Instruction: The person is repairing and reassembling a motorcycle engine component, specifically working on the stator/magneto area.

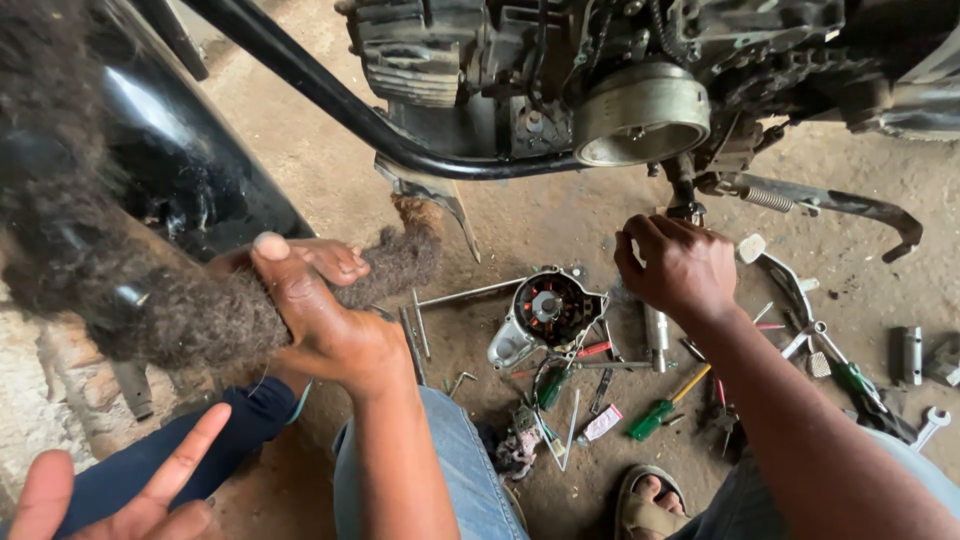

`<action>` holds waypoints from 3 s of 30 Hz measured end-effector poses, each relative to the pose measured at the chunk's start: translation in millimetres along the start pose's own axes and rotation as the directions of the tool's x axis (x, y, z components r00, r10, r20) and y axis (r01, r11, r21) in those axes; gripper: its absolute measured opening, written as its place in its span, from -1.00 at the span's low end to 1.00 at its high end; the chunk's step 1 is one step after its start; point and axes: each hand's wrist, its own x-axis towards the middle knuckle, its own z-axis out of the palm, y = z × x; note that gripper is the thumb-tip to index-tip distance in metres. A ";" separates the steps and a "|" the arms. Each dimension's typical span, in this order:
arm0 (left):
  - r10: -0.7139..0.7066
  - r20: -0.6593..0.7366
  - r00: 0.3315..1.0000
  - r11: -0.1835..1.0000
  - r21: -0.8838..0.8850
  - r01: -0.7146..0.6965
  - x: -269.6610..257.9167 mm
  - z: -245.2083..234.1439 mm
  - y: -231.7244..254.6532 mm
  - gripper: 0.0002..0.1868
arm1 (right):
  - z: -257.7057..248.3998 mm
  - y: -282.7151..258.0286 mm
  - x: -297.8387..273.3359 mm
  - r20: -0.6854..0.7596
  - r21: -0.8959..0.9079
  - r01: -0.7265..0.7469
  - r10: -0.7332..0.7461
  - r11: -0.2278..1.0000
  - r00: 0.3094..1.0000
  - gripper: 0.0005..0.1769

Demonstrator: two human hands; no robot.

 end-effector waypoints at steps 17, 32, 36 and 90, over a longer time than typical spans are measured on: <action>0.018 -0.115 0.993 1.000 0.023 -0.015 1.5 17.4 6.0 -0.70 | 121.3 -148.0 -146.9 0.775 0.399 0.419 -0.544 0.816 0.321 -0.22; 0.080 -0.080 0.994 0.988 0.142 -0.068 1.2 19.7 7.8 -0.55 | 190.2 -176.2 -239.5 0.709 0.638 0.223 -0.675 0.737 0.204 -0.74; 0.005 -0.044 0.999 0.991 0.131 0.001 1.9 12.9 5.9 -0.55 | 113.3 -176.8 -158.2 0.721 0.619 0.268 -0.670 0.738 0.177 -0.79; -0.148 0.609 0.779 0.861 0.467 -0.201 -163.3 138.6 67.6 -0.73 | 10.8 -14.7 -161.9 0.537 0.817 -0.535 -0.054 -0.215 0.842 -0.47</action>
